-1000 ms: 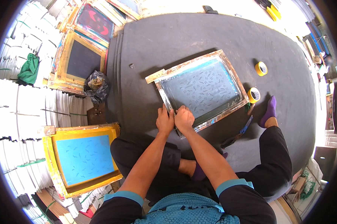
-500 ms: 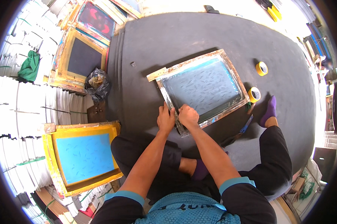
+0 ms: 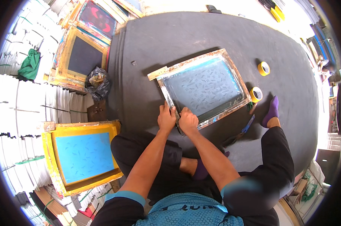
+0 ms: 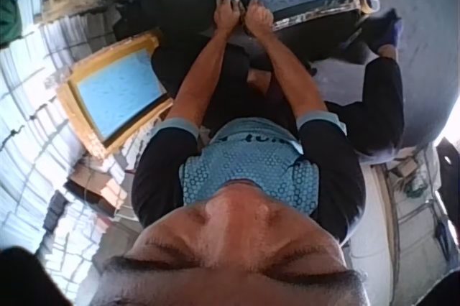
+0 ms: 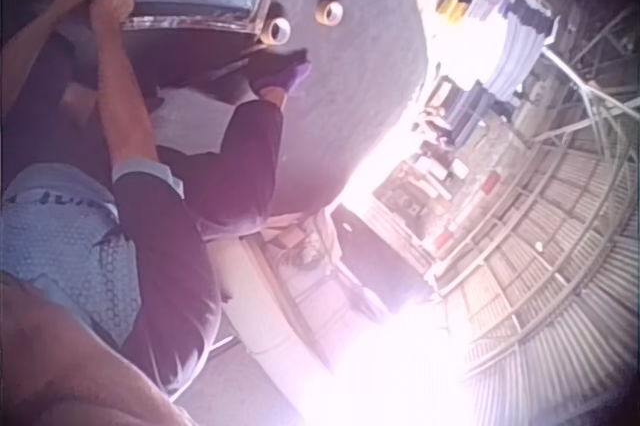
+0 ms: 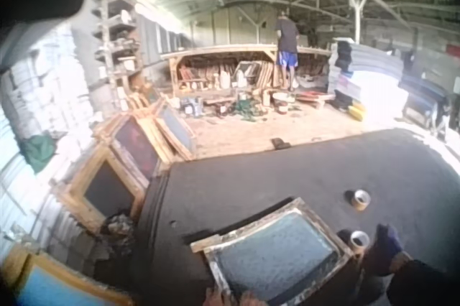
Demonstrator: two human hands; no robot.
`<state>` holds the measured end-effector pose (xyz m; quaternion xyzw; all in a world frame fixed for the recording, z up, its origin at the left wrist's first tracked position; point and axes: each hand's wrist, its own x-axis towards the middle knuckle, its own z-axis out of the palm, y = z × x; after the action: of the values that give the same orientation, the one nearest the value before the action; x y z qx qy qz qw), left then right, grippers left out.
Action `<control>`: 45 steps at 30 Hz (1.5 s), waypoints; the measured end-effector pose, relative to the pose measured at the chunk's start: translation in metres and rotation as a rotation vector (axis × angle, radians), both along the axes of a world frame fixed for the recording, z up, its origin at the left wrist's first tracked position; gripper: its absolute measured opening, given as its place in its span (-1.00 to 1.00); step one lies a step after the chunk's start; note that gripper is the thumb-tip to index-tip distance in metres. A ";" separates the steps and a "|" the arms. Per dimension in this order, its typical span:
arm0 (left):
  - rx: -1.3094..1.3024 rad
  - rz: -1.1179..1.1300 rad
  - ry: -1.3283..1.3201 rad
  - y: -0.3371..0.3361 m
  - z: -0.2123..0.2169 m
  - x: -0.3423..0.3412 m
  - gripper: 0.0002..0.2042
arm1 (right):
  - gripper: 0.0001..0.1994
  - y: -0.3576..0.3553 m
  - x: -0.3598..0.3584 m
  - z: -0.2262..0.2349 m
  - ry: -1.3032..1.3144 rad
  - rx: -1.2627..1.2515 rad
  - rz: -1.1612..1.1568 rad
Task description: The person sits on a mat and applies masking tape to the edges of a yellow screen printing frame with a blue mesh. They use a utility knife to cut the tape and a green cloth to wipe the frame surface. The person then sets the frame aside and picks up another frame to continue working.
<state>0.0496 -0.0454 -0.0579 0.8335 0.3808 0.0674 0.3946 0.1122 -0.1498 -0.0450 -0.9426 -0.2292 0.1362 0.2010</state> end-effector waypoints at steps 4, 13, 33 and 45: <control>0.010 -0.004 -0.013 0.003 -0.003 -0.002 -0.44 | -0.76 0.000 0.016 0.003 0.234 0.010 -0.038; 0.050 -0.027 0.006 0.004 -0.006 -0.003 -0.36 | -0.79 -0.030 0.025 0.030 0.329 -0.106 0.176; 0.065 -0.029 0.013 0.004 -0.007 -0.003 -0.35 | -0.82 -0.027 0.012 0.021 0.225 -0.057 0.151; 0.005 0.004 0.038 0.005 -0.001 0.001 -0.36 | -0.79 -0.038 0.050 0.046 0.438 -0.161 0.258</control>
<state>0.0505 -0.0407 -0.0594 0.8348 0.3898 0.0534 0.3852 0.1619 -0.1877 0.0012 -0.8666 -0.2872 0.3790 0.1512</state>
